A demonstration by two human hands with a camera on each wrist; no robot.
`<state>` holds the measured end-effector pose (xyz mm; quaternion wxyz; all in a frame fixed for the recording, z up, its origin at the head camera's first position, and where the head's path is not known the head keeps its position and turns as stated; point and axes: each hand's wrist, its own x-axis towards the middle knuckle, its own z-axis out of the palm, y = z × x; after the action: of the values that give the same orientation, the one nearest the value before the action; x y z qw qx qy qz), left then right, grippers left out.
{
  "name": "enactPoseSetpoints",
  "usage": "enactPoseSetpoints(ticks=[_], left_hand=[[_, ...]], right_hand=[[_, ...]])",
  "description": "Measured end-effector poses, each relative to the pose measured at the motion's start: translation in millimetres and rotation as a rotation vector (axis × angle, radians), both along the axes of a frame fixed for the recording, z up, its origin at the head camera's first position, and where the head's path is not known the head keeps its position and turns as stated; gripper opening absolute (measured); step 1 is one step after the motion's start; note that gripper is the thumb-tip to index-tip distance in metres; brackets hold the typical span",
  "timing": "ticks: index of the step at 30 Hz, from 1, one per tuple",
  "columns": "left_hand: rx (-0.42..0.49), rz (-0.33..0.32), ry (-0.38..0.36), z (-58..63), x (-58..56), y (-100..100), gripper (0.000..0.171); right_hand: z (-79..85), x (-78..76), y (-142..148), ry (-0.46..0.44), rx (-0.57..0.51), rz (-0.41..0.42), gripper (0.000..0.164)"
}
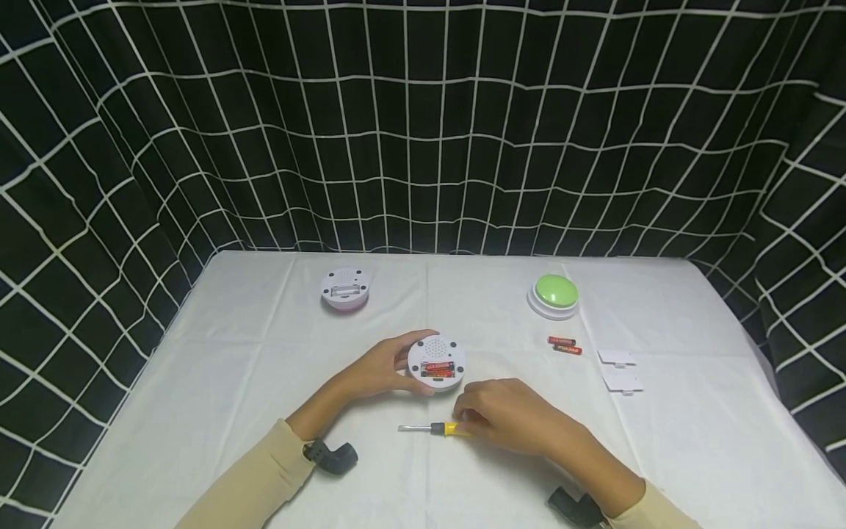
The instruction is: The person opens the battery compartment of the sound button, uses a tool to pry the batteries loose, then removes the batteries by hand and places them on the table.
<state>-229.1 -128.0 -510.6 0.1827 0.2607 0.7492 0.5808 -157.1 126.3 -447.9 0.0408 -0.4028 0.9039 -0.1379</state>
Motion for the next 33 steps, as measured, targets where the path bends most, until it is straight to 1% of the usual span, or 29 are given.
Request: enactPoseSetpoints(ticks=[14, 22, 28, 33], left_hand=[[0.011, 0.003, -0.009, 2.5, -0.5, -1, 0.096], [-0.004, -0.012, 0.012, -0.8, -1.7, -2, 0.099], [-0.01, -0.016, 0.012, -0.6, -1.3, -2, 0.1], [-0.019, -0.01, 0.017, 0.2, -0.9, -2, 0.1]], right_hand=[[9.4, -0.9, -1, 0.035, -0.017, 0.01, 0.006], [13.4, 1.7, 0, 0.067, -0.02, 0.015, 0.005], [21.2, 4.0, 1, 0.082, -0.047, -0.005, 0.006], [30.0, 4.7, 4, 0.104, -0.065, -0.039, 0.007]])
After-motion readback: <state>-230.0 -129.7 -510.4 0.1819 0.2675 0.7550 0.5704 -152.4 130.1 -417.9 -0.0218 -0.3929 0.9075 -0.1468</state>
